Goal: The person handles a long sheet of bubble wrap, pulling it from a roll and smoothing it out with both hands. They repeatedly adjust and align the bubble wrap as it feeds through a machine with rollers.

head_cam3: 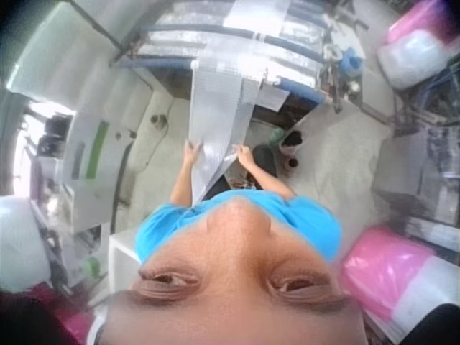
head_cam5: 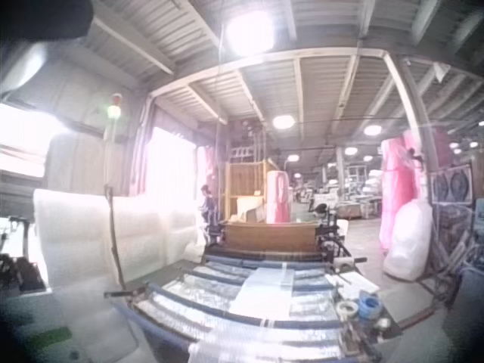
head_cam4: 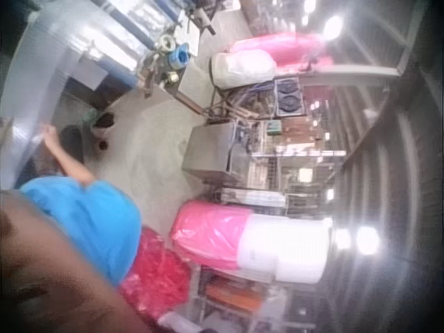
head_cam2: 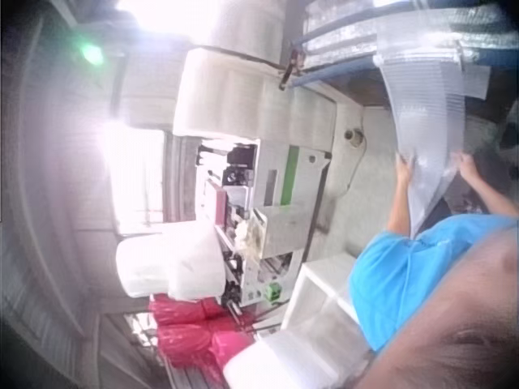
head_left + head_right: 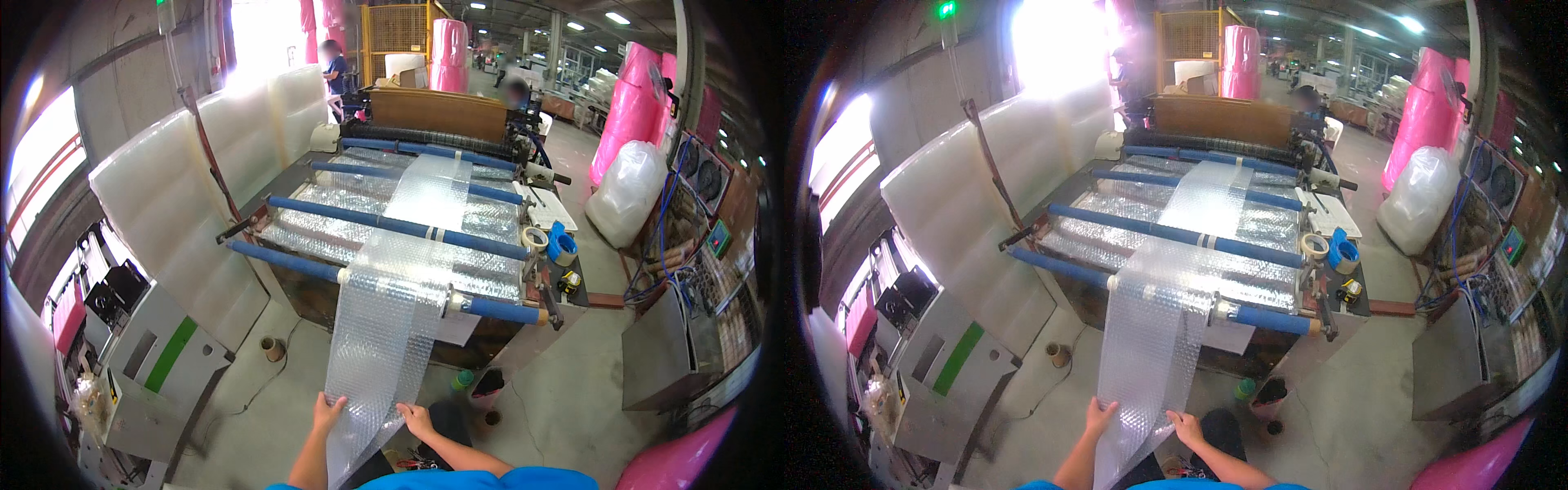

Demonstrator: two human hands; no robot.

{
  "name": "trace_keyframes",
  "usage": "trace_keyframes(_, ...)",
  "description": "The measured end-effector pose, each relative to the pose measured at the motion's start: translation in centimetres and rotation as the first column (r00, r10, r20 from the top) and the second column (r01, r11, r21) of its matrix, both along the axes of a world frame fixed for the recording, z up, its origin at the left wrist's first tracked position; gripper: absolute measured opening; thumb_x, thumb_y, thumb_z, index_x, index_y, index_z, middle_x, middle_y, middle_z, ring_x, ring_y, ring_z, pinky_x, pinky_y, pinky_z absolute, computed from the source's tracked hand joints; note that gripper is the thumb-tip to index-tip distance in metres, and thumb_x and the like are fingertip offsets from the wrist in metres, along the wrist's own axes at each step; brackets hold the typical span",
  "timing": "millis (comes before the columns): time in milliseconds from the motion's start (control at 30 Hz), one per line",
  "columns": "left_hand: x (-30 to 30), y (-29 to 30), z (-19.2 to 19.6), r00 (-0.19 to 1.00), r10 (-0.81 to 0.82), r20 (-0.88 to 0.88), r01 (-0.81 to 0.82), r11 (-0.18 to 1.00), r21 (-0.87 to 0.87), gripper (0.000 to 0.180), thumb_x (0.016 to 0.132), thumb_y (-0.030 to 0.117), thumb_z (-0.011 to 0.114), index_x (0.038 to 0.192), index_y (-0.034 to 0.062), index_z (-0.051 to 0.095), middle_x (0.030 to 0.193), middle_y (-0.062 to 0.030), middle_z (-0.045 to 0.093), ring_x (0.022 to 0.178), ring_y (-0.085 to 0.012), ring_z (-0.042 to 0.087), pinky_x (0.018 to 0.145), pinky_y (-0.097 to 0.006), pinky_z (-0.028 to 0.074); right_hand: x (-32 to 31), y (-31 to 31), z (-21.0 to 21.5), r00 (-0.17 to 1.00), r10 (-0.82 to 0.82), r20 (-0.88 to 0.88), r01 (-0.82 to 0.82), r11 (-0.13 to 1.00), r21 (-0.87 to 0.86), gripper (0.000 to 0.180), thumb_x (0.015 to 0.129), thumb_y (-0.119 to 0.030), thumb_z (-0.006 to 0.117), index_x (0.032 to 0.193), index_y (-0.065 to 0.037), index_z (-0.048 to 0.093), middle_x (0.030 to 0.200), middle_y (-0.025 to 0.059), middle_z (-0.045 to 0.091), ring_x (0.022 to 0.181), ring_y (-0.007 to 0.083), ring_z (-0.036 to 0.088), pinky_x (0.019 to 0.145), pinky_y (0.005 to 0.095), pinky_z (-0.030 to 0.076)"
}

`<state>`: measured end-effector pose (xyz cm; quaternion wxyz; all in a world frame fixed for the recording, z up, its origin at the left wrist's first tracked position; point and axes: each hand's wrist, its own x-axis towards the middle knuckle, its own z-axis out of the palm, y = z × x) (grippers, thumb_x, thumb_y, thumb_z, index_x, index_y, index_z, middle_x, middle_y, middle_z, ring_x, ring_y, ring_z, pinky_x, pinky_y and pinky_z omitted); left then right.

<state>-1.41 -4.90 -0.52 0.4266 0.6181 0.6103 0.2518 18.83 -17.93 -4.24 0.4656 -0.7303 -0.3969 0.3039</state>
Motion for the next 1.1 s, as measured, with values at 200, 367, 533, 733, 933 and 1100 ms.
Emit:
trace_keyframes(200,-1.6,0.6,-4.3,0.999,-0.039,0.03,0.039,0.999,0.027,0.049,0.064,0.032,0.071,0.092,-0.0005,0.048,0.084,-0.0149,0.058,0.077,-0.0232,0.056,0.069,-0.034,0.044,0.0,-0.3,0.4,0.993,0.091,-0.068,-0.098,0.99,-0.104,0.039,0.08,-0.042,0.052,0.076,-0.005,0.064,0.052,0.0093,0.054,0.052,0.0163,0.054,0.053,0.0299,0.042)
trace_keyframes(367,0.3,1.7,0.8,0.998,-0.058,-0.006,0.059,0.996,0.067,0.048,0.066,0.031,0.07,0.093,-0.0013,0.047,0.086,-0.0173,0.058,0.08,-0.0264,0.056,0.07,-0.036,0.043,1.0,1.5,1.3,0.98,0.084,-0.179,-0.092,0.995,-0.036,0.038,0.08,-0.041,0.052,0.076,-0.005,0.065,0.05,0.0055,0.052,0.049,0.012,0.05,0.05,0.0268,0.041)
trace_keyframes(533,3.7,5.0,0.7,0.994,-0.046,0.095,0.022,0.971,0.24,0.048,0.067,0.031,0.068,0.093,-0.0018,0.047,0.086,-0.0189,0.058,0.081,-0.0304,0.056,0.071,-0.037,0.043,5.3,4.9,4.7,0.984,0.105,-0.145,-0.101,0.994,0.031,0.038,0.08,-0.039,0.052,0.077,-0.003,0.064,0.054,0.0043,0.054,0.049,0.0105,0.05,0.048,0.0251,0.04)
trace_keyframes(733,8.0,8.4,7.7,0.99,-0.112,0.086,0.091,0.972,0.218,0.048,0.066,0.033,0.068,0.095,-0.0008,0.048,0.089,-0.0177,0.058,0.083,-0.0285,0.056,0.072,-0.036,0.043,8.4,8.2,8.7,0.997,0.009,-0.076,0.004,0.986,0.164,0.035,0.081,-0.035,0.052,0.074,-0.003,0.064,0.059,0.0034,0.057,0.055,0.0096,0.05,0.052,0.0244,0.04)
trace_keyframes(933,9.8,9.7,13.4,0.999,0.031,0.031,-0.038,0.97,0.239,0.073,0.056,0.051,0.07,0.105,0.002,0.046,0.1,-0.018,0.056,0.093,-0.0288,0.054,0.078,-0.036,0.041,8.4,10.8,12.6,0.931,-0.185,-0.316,0.283,0.91,0.302,0.032,0.081,-0.031,0.056,0.074,-0.001,0.062,0.063,0.0014,0.055,0.056,0.0087,0.048,0.051,0.0228,0.037)
trace_keyframes(1100,7.8,8.1,9.5,0.987,-0.158,0.008,0.157,0.984,0.088,0.09,0.051,0.058,0.069,0.115,0.0022,0.039,0.107,-0.018,0.053,0.1,-0.0298,0.052,0.084,-0.035,0.04,6.6,8.6,12.3,0.934,-0.21,-0.288,0.276,0.937,0.213,0.027,0.077,-0.028,0.06,0.075,-0.001,0.062,0.065,0.0011,0.056,0.056,0.0071,0.048,0.051,0.0222,0.038)
